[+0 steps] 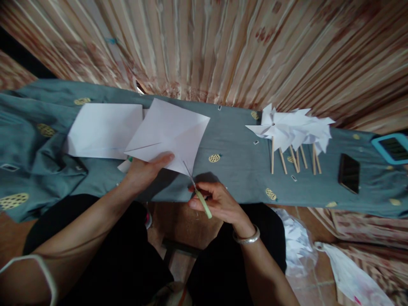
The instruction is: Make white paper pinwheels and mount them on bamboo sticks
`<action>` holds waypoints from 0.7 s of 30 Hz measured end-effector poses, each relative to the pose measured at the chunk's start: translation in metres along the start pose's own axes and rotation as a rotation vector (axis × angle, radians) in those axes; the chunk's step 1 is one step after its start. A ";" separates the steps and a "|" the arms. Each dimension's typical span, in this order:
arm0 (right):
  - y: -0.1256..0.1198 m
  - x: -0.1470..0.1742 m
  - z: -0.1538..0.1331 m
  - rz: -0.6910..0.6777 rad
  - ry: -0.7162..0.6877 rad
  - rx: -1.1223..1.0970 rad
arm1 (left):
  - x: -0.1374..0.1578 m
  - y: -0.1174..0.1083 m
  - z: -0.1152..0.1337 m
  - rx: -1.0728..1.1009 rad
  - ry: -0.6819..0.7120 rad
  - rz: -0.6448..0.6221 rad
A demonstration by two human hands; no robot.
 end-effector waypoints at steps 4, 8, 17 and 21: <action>-0.002 0.000 0.003 0.022 -0.005 -0.013 | 0.000 -0.001 0.003 0.027 -0.005 0.004; -0.002 0.000 0.005 0.033 0.003 -0.027 | 0.000 -0.002 0.004 0.057 -0.016 0.022; -0.004 -0.001 0.007 0.051 0.014 -0.065 | -0.001 -0.002 -0.001 0.051 -0.008 0.029; -0.003 -0.001 0.007 0.065 0.024 -0.089 | -0.001 -0.002 0.002 0.052 -0.004 0.025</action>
Point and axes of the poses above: each hand's wrist, its own x-axis away from the middle knuckle, its own y-axis out of the palm, z = x × y, the point moved 4 cm from there along -x, towards the middle knuckle, and after that the axes turned 10 degrees about -x, right-handed, at the moved point
